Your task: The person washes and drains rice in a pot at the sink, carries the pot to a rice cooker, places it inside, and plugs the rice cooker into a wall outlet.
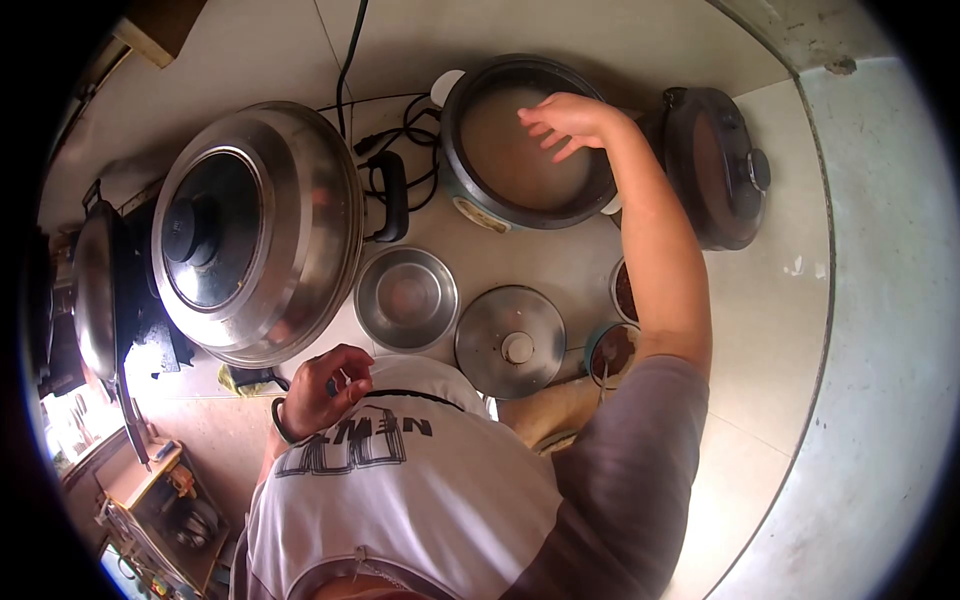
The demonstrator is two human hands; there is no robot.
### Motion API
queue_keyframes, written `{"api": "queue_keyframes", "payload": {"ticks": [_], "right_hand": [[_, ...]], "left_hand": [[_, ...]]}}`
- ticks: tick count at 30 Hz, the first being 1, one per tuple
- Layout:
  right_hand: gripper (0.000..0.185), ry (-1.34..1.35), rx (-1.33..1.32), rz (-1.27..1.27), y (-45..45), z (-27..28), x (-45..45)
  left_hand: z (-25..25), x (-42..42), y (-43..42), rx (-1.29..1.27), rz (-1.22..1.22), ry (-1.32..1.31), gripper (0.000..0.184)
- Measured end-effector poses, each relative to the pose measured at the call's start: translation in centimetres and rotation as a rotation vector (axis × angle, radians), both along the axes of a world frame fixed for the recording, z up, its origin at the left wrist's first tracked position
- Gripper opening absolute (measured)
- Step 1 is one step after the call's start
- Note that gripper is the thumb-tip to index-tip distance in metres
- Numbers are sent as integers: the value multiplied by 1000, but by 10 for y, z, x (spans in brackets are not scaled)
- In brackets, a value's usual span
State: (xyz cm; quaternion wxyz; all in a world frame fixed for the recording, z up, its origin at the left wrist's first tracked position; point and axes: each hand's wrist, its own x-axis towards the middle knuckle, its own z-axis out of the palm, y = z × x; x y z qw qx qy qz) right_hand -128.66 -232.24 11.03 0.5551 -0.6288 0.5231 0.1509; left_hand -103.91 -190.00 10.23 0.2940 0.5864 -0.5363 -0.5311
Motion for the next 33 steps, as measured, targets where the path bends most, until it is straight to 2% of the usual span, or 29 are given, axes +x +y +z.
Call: {"api": "queue_keyframes", "payload": {"ticks": [6,11,17,20,24,26,28,30,31,33], "right_hand": [[63,6,-12,19,3,13,5],[72,78,-62,21,20,-8,10],[65,13,-98,63,23,-1,6],[54,-6,-217,99,28,16,6],[30,-374,-398,-24,57,11,-5],[30,102,-942,274,99,-5,-3],[38,-150,-1325,350,125,-15,0],[45,-58,-1154,314,147,-14,5],[47,-139,-1092,235,157,-17,7],[49,-193,-1116,165,162,-19,5]], "left_hand": [[2,0,0,-19,8,-14,27],[4,-1,0,-24,22,-24,29],[0,3,4,-5,51,-31,30],[0,3,6,-7,58,-47,29],[2,3,6,-18,58,-46,29],[2,1,6,-23,43,-46,29],[3,1,2,-29,22,-67,29],[3,-2,0,-20,4,-94,29],[5,-3,-3,-37,-4,-93,29],[5,-5,-4,-17,-16,-94,29]]}}
